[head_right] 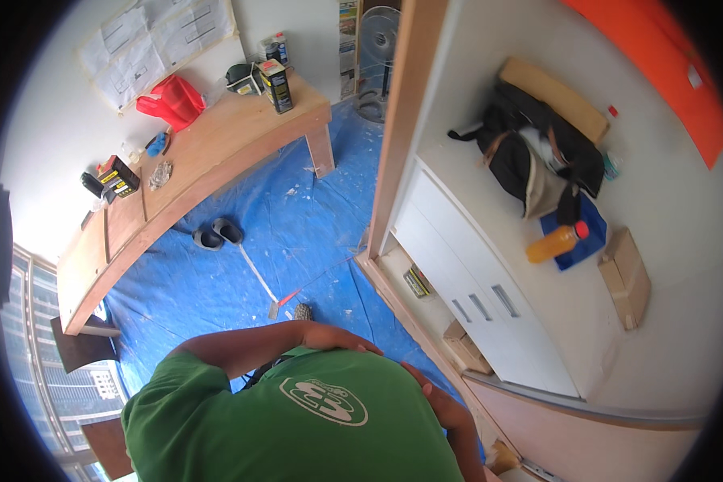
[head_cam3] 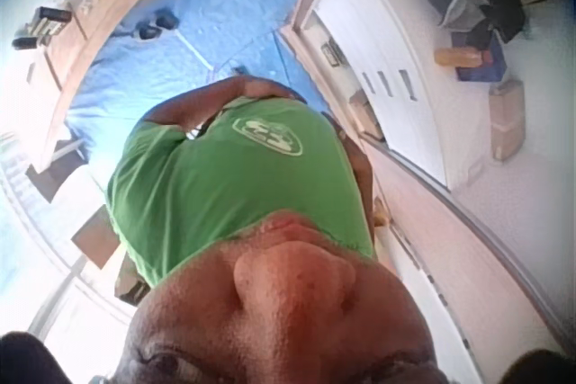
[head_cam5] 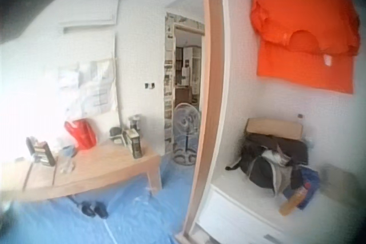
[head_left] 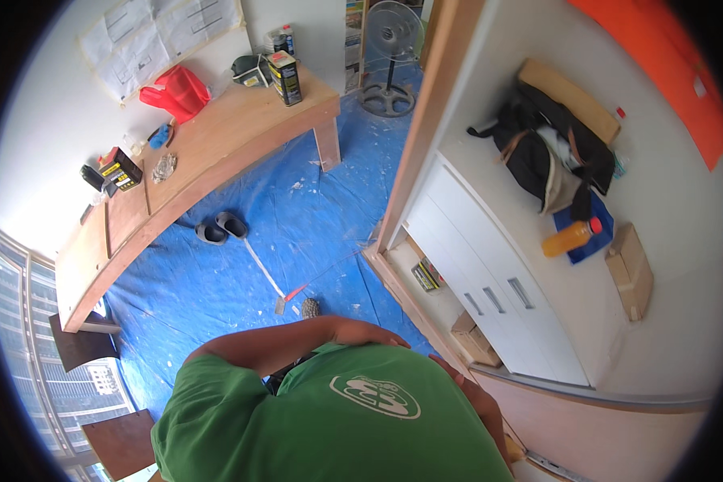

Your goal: The person assembles a wooden cabinet door by attaching metal hinges to a flat wooden panel using a screwdriver. They position the panel on a workbench, align the hinges, and tighten screws to secure them. The person also retrieves additional hardware from a drawer.

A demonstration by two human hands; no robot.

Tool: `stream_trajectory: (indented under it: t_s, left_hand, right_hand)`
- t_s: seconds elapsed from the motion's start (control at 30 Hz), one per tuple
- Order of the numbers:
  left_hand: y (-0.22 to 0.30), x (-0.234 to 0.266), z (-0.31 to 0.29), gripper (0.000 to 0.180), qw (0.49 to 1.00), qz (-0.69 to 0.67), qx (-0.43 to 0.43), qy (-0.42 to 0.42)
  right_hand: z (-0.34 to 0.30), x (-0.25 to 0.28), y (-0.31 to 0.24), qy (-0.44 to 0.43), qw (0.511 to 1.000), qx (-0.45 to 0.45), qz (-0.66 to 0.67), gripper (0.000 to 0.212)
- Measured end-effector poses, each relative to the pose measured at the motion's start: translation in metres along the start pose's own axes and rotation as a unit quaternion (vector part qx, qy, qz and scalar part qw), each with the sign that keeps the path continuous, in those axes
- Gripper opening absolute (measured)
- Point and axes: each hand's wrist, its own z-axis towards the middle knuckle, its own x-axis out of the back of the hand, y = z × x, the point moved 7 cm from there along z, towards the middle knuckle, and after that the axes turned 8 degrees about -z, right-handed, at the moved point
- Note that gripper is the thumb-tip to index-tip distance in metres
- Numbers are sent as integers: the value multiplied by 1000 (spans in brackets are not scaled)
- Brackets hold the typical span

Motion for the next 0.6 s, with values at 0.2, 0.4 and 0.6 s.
stream_trajectory:
  t_s: [0.2,0.4,0.6]
  left_hand:
    - [59,74,-136,42,982,50,-181,15]
    - [73,179,-229,33,914,63,-281,285]
    - [70,233,-283,45,908,25,-279,310]
  right_hand:
    - [113,-37,-110,-150,965,140,-166,62]
    - [280,-36,-139,99,994,28,-39,46]
    - [395,-48,-102,105,973,-112,-170,27]
